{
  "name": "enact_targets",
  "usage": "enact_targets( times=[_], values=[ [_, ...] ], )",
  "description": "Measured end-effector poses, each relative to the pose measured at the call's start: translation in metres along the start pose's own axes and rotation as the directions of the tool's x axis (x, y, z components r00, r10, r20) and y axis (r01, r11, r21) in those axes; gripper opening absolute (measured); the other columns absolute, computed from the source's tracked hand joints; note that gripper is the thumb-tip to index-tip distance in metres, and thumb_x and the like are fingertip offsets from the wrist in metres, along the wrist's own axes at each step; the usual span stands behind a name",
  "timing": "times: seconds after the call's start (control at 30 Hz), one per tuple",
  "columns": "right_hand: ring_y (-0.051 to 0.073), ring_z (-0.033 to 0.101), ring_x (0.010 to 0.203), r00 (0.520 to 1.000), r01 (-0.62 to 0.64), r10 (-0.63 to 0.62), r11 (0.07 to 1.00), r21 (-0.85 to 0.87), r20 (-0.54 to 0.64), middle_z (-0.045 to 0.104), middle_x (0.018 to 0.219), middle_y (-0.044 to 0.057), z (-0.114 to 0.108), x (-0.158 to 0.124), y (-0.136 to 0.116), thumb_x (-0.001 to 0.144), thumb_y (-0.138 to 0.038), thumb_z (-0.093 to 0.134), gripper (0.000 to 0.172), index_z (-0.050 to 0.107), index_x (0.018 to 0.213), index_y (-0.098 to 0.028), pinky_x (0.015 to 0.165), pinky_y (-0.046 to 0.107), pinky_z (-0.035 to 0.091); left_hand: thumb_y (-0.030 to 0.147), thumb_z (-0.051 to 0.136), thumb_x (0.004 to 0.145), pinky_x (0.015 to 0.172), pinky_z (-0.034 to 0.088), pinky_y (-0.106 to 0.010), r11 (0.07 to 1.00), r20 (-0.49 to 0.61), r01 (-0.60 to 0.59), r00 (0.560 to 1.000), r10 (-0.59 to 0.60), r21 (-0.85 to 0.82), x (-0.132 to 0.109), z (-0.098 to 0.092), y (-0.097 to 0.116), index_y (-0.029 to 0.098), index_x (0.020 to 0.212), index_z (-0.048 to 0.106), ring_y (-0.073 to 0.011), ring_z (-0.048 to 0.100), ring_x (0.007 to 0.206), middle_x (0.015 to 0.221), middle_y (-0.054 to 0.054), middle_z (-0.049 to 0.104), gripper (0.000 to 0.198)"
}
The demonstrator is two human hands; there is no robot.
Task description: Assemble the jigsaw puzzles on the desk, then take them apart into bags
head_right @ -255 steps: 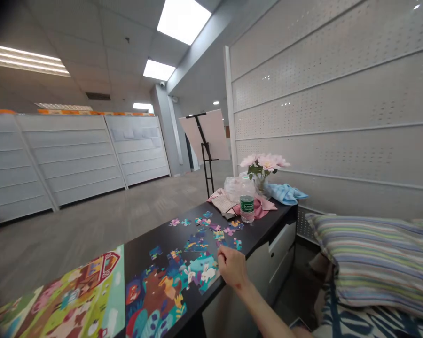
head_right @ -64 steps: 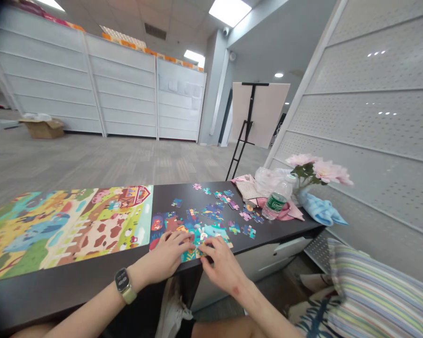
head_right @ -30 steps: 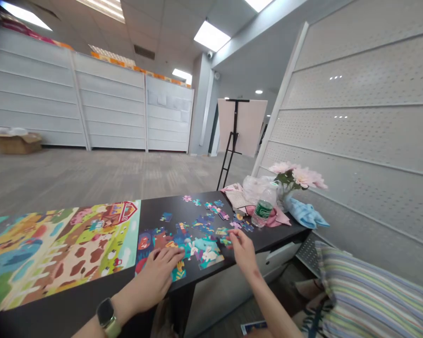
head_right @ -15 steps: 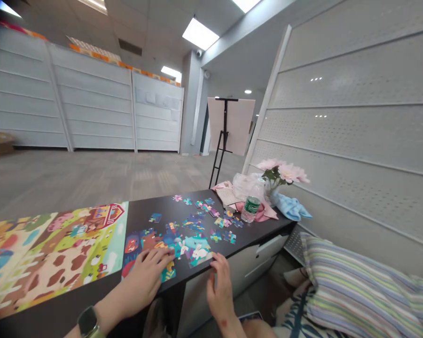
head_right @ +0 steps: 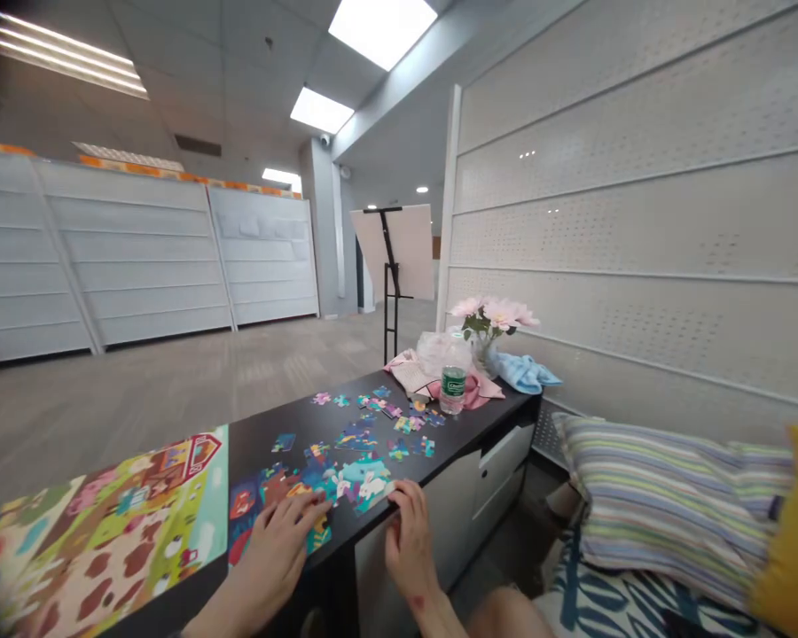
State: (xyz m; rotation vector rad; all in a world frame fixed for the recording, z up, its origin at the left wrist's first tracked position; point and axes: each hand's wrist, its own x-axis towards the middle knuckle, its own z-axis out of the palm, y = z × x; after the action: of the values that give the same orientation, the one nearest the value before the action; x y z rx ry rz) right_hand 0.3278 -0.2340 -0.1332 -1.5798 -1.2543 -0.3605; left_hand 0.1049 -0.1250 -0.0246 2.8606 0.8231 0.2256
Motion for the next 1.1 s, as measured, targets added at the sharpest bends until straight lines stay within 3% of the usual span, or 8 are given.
enact_targets(
  times=[0.1,0.23,0.47,0.87,1.1],
  values=[
    [0.026,0.046,0.131,1.000,0.006,-0.006,1.000,0.002,0.017,0.056,0.131,0.008,-0.003,0.000,-0.001,0.076,0.001,0.042,0.048,0.056,0.114,-0.026,0.110,0.053,0.042,0.039,0.039,0.098,0.113,0.028,-0.053,0.999,-0.053,-0.032,0.998,0.031,-0.027,-0.003,0.002,0.000,0.041,0.140,0.050,-0.0282,0.039,0.139,0.150,-0.002,0.047,0.044],
    [0.025,0.048,0.131,1.000,0.005,-0.005,1.000,0.013,-0.024,0.057,0.130,0.007,-0.002,0.000,-0.004,0.074,0.002,0.042,0.051,0.058,0.114,-0.025,0.110,0.052,0.044,0.057,0.056,0.087,0.115,0.024,-0.055,0.999,-0.026,-0.028,0.999,0.027,-0.021,-0.006,0.000,0.003,0.039,0.142,0.049,-0.0325,0.036,0.141,0.152,-0.004,0.044,0.059],
    [0.025,0.049,0.131,0.999,-0.009,0.010,1.000,0.025,-0.030,0.059,0.130,0.007,-0.007,-0.001,-0.010,0.067,0.004,0.042,0.058,0.059,0.114,-0.025,0.111,0.050,0.044,0.040,0.062,0.081,0.117,0.020,-0.053,0.999,0.008,0.030,1.000,-0.030,0.043,-0.003,0.008,0.005,0.039,0.144,0.047,-0.0305,0.032,0.144,0.156,-0.001,0.039,0.064],
    [0.024,0.046,0.135,1.000,0.002,-0.002,1.000,0.019,0.009,0.056,0.135,0.006,-0.011,-0.005,-0.007,0.068,0.005,0.040,0.064,0.057,0.121,-0.026,0.112,0.052,0.042,0.040,0.058,0.084,0.119,0.020,-0.052,0.999,0.006,0.035,0.999,-0.035,0.039,-0.008,0.006,0.009,0.037,0.144,0.048,-0.0306,0.032,0.144,0.157,-0.002,0.038,0.061],
    [0.025,0.054,0.122,0.998,0.005,-0.003,0.999,0.041,-0.059,0.062,0.121,0.007,-0.009,0.004,-0.012,0.064,0.006,0.039,0.058,0.061,0.108,-0.024,0.106,0.046,0.045,0.030,0.064,0.072,0.119,0.014,-0.054,0.996,0.060,0.059,0.996,-0.063,0.061,-0.010,0.003,0.016,0.033,0.148,0.043,-0.0324,0.027,0.146,0.160,-0.003,0.031,0.078]
  ],
)
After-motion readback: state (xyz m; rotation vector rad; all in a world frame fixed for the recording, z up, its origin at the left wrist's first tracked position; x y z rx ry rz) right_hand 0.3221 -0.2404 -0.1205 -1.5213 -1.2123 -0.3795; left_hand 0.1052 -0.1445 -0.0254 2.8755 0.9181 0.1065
